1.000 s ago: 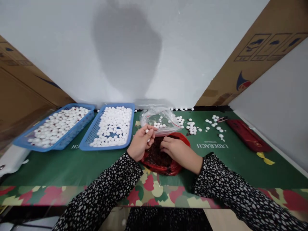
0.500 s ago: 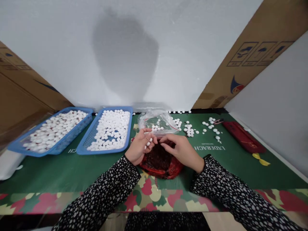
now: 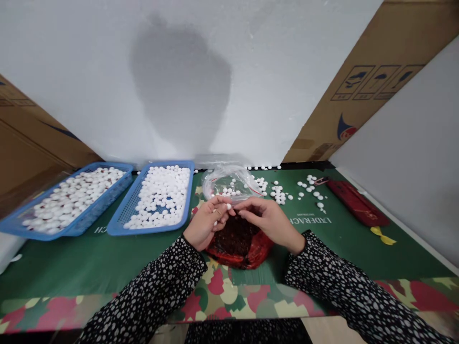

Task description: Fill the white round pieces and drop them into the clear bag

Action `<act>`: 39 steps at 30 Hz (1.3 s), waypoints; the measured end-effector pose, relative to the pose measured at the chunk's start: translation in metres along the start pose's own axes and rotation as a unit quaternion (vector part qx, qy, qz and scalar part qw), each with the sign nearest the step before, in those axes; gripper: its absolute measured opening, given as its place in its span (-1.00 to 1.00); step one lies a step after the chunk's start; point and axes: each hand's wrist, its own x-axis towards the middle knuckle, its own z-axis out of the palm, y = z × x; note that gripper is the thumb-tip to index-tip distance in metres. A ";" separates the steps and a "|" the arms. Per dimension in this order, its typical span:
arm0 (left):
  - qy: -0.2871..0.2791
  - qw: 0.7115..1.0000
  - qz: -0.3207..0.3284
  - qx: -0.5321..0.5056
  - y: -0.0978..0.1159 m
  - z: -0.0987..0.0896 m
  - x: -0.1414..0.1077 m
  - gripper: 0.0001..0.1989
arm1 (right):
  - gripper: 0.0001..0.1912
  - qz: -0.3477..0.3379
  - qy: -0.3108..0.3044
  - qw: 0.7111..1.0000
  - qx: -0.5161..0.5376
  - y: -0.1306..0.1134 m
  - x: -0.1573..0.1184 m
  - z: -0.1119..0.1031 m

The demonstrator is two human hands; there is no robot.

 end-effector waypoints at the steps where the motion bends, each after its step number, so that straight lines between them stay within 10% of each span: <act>1: -0.004 1.000 -0.004 0.008 -0.001 0.001 0.000 -0.70 | -0.84 0.001 0.001 1.000 0.001 0.001 0.000 0.000; 10: 0.049 0.995 0.049 0.065 0.002 0.001 0.001 -0.70 | -0.87 -0.008 -0.027 0.993 -0.117 0.008 -0.001 0.004; 19: 0.045 0.997 0.021 0.062 0.002 0.002 0.000 -0.67 | -0.83 -0.076 -0.130 0.921 -0.360 0.013 -0.001 0.022; 30: 0.038 0.997 0.026 0.055 -0.001 -0.002 0.002 -0.70 | -0.82 0.011 0.020 0.999 -0.041 0.002 -0.001 0.000; 39: 0.009 0.996 0.021 0.081 -0.002 0.000 -0.001 -0.75 | -0.89 0.155 -0.014 0.954 0.256 0.002 0.002 0.004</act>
